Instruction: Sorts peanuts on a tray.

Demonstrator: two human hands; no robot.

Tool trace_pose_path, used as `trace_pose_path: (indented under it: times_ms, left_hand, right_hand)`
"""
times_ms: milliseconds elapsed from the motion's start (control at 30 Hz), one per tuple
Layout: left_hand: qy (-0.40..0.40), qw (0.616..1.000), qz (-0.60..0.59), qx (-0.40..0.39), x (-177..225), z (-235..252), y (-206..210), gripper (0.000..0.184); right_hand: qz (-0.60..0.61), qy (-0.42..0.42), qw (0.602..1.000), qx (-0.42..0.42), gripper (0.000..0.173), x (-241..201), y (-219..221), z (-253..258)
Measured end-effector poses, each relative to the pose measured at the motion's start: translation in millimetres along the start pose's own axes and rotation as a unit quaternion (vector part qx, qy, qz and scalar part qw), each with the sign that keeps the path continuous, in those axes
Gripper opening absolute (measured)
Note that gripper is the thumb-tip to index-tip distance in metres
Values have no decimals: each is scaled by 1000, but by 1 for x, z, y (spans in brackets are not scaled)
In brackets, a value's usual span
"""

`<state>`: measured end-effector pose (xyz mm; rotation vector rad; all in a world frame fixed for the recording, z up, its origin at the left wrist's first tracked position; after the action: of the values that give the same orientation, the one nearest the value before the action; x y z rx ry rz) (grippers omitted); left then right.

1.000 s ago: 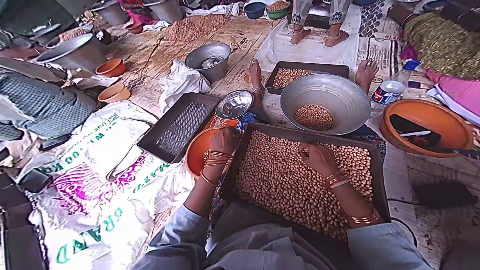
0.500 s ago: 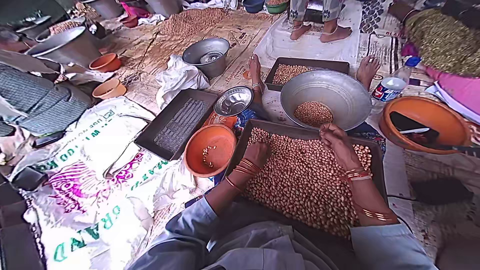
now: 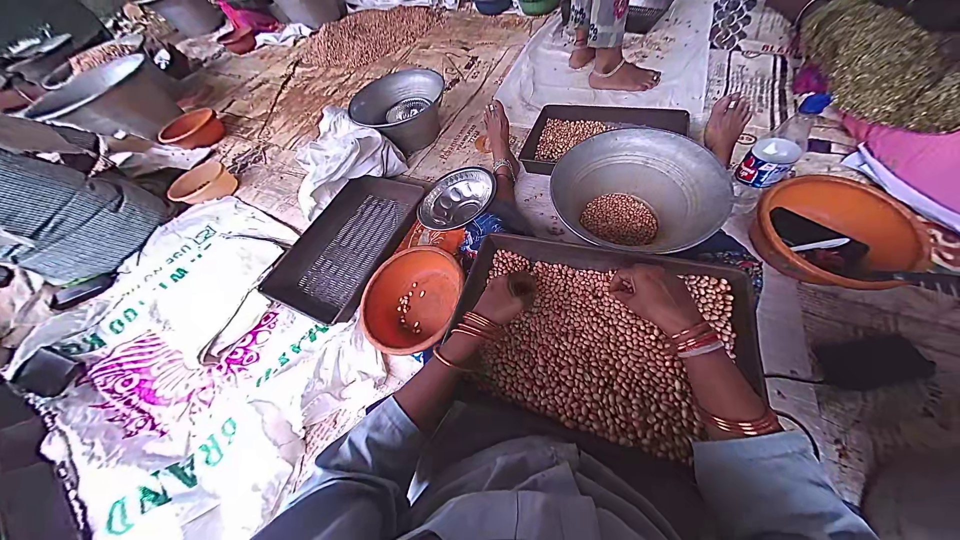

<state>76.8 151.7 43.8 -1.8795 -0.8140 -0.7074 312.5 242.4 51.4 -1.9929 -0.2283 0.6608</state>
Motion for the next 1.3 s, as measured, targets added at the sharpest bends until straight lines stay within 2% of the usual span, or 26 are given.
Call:
trace_pose_path:
  times_ms: [67,133,200,233,267,300,367,433,467,500,600,667,767,833,867,933,1067,1300]
  left_hand:
    - [27,990,-132,-30,7,-5,10,21]
    - [18,966,-214,-148,19,-14,32,24]
    - [-5,928,-214,-305,24,-21,57,31]
    - [-15,917,-183,-355,21,-21,65,33]
    - [-25,916,-143,-373,17,-19,67,33]
    - [-37,930,-92,-354,12,-14,62,31]
    - [-65,967,26,-246,4,-2,38,29]
    - [-65,985,78,-142,5,7,19,31]
    - [-54,987,87,-128,10,7,17,31]
    - [-38,984,89,-148,18,6,20,31]
    - [26,961,41,-273,34,5,48,33]
    - [33,957,84,-275,41,11,52,35]
    - [-4,968,210,-140,34,25,30,46]
    - [-6,971,236,-45,25,30,15,50]
    - [7,974,224,-19,22,29,11,47]
    - [22,983,178,-38,27,18,11,34]
    - [32,969,172,-175,34,-5,43,26]
    - [28,965,200,-168,26,-7,66,28]
  right_hand:
    - [-2,1,1000,-9,11,-3,1,-1]
    - [7,-20,999,-27,13,-7,2,1]
    - [24,-66,993,-91,15,-16,4,-1]
    - [33,-99,987,-126,15,-21,7,-2]
    - [43,-129,978,-160,15,-26,12,-3]
    - [49,-152,969,-189,16,-32,16,-5]
    - [25,-176,960,-217,18,-42,24,-8]
    - [-26,-175,958,-226,22,-48,28,-8]
    - [-41,-174,958,-226,23,-49,29,-8]
    - [-46,-174,957,-227,23,-50,29,-8]
    - [-47,-167,955,-239,25,-47,29,-8]
    - [-48,-151,957,-243,23,-41,30,-7]
    - [-33,-141,958,-248,21,-36,27,-8]
    - [-28,-147,957,-247,20,-33,26,-9]
    - [-28,-151,957,-248,21,-33,26,-8]
    - [-33,-153,955,-253,23,-33,28,-8]
    - [-25,-152,953,-261,23,-33,30,-4]
    - [37,-174,974,-141,13,-24,9,-6]
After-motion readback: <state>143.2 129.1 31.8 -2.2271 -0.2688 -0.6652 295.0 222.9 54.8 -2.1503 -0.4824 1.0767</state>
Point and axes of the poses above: each hand's wrist, its own z-axis towards the middle knuckle, its own y-axis out of the palm, x = y × z, the point moved 5 cm from there along z, towards the middle knuckle, and after that the axes turned 14 degrees about -x, right-handed, at the moved point
